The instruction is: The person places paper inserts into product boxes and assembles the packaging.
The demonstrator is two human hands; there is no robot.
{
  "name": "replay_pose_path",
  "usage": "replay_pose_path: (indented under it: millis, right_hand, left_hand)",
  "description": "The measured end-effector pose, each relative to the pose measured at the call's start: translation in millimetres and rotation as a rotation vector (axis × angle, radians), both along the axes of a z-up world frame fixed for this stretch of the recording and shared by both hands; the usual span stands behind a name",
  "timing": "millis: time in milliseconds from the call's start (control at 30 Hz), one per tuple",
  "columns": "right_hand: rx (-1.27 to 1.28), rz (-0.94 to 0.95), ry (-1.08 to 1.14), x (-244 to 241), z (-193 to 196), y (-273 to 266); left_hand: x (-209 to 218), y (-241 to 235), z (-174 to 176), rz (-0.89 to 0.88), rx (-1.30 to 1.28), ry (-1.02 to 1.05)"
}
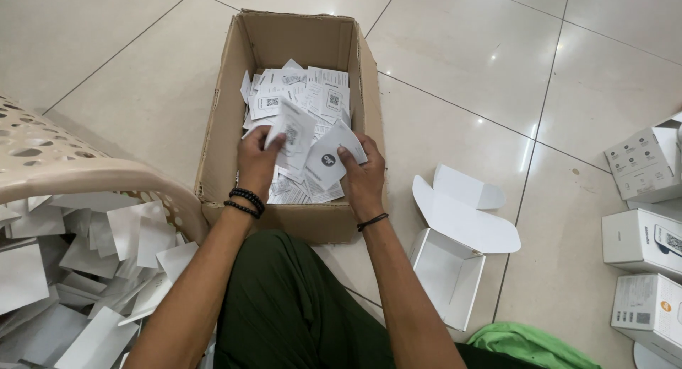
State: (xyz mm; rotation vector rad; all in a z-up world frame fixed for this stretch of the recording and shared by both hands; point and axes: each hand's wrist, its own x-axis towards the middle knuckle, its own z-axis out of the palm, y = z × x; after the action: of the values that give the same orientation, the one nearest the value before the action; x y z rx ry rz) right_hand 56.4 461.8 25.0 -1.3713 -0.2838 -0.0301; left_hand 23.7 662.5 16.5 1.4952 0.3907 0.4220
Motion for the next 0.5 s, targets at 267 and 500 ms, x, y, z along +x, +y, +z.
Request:
replay_pose_path:
  millis: [267, 500]
  right_hand:
    - [0.323, 0.130, 0.201, 6, -7, 0]
    - [0.603, 0.106, 0.273, 7, 5, -13]
  left_hand:
    - [-6, -13, 16, -0.322, -0.121, -0.028]
    - [20, 12, 7, -0.049, 0.004, 0.009]
